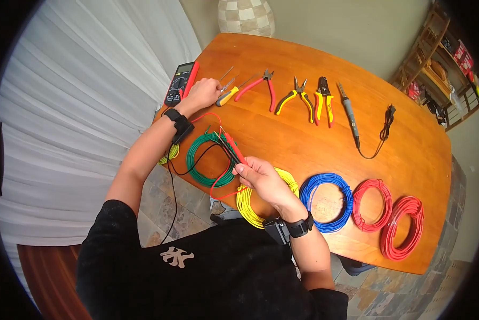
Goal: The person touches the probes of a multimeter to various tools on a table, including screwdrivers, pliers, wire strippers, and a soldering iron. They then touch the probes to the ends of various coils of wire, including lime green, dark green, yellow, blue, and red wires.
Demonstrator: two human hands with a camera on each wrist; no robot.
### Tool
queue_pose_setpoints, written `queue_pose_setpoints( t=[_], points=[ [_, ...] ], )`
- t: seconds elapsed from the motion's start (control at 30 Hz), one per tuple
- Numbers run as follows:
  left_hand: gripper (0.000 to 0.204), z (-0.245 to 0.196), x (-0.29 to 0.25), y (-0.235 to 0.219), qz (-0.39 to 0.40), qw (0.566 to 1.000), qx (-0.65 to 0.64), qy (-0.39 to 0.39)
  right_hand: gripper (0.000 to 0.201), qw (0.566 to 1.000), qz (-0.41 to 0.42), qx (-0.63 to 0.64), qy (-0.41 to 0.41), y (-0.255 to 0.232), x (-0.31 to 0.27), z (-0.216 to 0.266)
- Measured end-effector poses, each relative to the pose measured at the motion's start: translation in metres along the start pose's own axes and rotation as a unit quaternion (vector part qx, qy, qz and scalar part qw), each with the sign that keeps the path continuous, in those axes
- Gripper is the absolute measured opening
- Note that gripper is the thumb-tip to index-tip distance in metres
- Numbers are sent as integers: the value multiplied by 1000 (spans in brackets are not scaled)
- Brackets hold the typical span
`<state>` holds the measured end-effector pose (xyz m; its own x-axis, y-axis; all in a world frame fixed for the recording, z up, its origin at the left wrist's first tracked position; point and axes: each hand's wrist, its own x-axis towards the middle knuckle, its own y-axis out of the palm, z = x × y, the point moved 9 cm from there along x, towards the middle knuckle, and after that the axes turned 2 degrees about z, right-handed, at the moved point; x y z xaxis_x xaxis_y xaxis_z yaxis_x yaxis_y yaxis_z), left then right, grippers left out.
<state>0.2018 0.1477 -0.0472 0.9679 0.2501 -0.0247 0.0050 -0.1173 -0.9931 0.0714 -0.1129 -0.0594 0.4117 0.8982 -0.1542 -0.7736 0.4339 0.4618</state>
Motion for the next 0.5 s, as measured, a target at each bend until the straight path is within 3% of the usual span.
queue_pose_setpoints(
  t=[0.17,0.3,0.4,0.47,0.5],
  points=[
    [25,-11,5,-11,-50,997,-52,13,19,1000,2,5,-2,0,0,0],
    [28,-30,-4,-7,-5,998,-40,38,18,1000,7,1,-7,0,1,1],
    [28,-28,0,-5,9,998,-54,25,18,1000,8,1,-7,0,2,1],
    [30,-24,1,4,79,993,-82,-28,18,1000,2,3,0,-2,1,1],
    [30,-24,3,9,78,993,-81,-25,18,1000,0,3,-3,-3,1,2]
  ],
)
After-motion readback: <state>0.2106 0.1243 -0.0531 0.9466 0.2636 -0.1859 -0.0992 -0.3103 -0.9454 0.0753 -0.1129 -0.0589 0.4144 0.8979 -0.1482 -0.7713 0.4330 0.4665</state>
